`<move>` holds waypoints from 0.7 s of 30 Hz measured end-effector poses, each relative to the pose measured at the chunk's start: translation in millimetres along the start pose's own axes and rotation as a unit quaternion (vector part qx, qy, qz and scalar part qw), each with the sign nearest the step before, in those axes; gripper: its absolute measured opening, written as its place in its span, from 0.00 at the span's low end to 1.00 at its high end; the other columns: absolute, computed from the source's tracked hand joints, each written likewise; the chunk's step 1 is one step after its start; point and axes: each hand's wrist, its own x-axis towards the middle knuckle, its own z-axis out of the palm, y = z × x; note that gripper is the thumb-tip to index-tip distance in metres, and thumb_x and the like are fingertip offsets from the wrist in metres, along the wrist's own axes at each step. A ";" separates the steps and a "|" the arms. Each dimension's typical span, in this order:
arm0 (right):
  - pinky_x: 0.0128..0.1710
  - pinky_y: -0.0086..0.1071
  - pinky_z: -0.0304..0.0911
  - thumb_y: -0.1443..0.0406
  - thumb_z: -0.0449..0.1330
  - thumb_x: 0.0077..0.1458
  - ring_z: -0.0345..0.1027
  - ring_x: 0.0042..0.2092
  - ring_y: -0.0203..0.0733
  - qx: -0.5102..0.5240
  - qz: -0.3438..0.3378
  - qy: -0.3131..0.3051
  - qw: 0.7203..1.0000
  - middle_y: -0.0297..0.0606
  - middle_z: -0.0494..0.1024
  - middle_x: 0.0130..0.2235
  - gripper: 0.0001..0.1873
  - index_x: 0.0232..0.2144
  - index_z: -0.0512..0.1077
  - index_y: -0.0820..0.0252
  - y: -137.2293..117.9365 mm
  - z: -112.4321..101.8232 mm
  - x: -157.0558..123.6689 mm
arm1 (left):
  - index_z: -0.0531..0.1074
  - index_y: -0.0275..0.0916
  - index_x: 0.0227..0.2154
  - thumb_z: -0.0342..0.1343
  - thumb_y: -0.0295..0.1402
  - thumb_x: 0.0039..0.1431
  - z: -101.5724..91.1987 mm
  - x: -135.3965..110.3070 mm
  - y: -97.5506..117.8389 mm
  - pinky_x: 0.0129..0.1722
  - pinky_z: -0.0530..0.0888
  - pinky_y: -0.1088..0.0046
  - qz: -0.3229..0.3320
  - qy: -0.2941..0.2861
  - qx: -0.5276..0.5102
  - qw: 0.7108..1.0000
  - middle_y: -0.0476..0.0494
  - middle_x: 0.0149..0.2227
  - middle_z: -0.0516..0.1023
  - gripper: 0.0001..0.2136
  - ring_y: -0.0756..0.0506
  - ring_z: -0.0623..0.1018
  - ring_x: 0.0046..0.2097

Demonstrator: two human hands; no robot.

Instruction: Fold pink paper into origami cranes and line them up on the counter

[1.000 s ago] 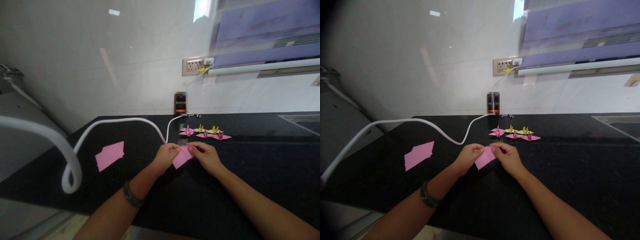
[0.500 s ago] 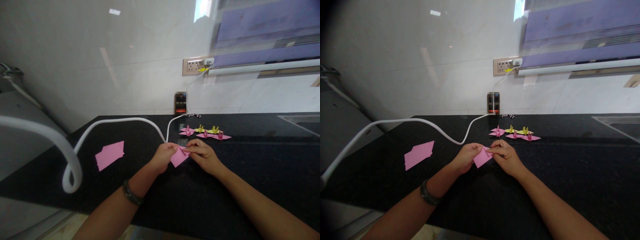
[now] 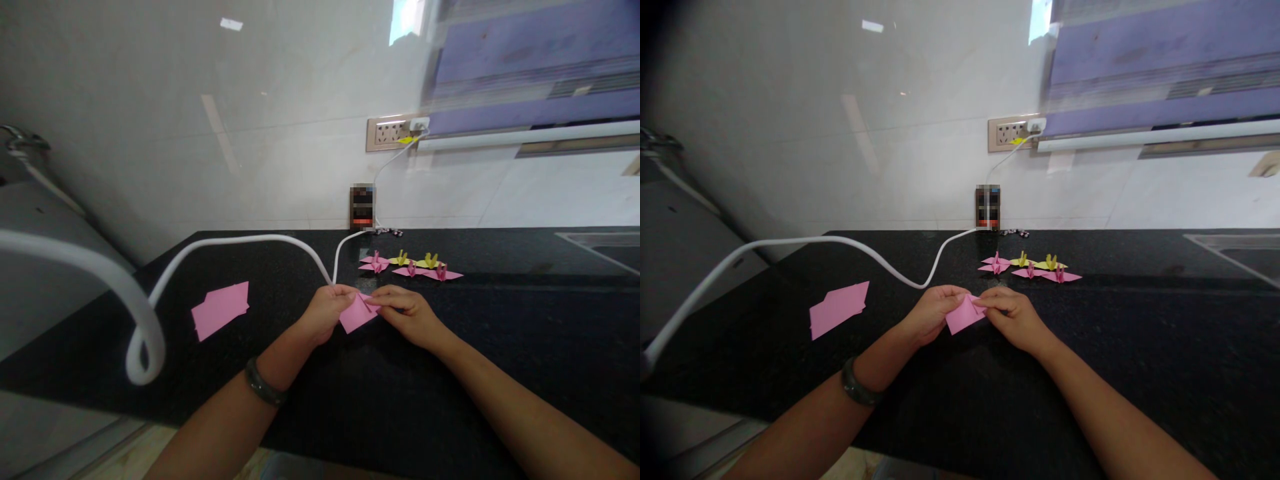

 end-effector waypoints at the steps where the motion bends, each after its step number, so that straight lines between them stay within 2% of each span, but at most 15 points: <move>1: 0.38 0.33 0.61 0.69 0.51 0.48 0.65 0.38 0.37 0.005 0.002 0.007 1.000 0.35 0.72 0.36 0.15 0.36 0.72 0.49 -0.4 0.5 0.3 | 0.70 0.30 0.31 0.55 0.32 0.43 0.3 -0.3 0.1 0.29 0.65 0.75 -0.002 -0.006 -0.002 1.000 0.41 0.29 0.73 0.11 0.52 0.70 0.27; 5: 0.37 0.33 0.61 0.69 0.52 0.48 0.65 0.37 0.37 0.020 0.008 0.020 1.000 0.35 0.72 0.36 0.15 0.37 0.71 0.48 -3.3 0.9 1.2 | 0.71 0.30 0.30 0.55 0.34 0.44 1.3 -0.9 -0.2 0.28 0.65 0.75 -0.015 -0.022 0.002 1.000 0.41 0.27 0.73 0.12 0.52 0.70 0.26; 9: 0.37 0.33 0.61 0.69 0.52 0.48 0.65 0.37 0.37 0.023 0.007 0.017 1.000 0.35 0.72 0.36 0.15 0.37 0.72 0.49 -4.6 0.3 0.8 | 0.71 0.29 0.28 0.55 0.34 0.44 0.9 -0.3 -1.7 0.25 0.64 0.76 -0.017 -0.006 0.021 1.000 0.42 0.25 0.72 0.11 0.53 0.69 0.24; 21: 0.39 0.31 0.60 0.70 0.52 0.49 0.63 0.39 0.36 0.026 -0.013 -0.043 0.999 0.37 0.68 0.39 0.15 0.38 0.71 0.51 -3.9 -1.4 -0.6 | 0.70 0.29 0.25 0.54 0.32 0.44 1.4 1.6 -3.1 0.24 0.63 0.77 -0.014 0.005 0.029 0.999 0.43 0.23 0.71 0.09 0.53 0.68 0.23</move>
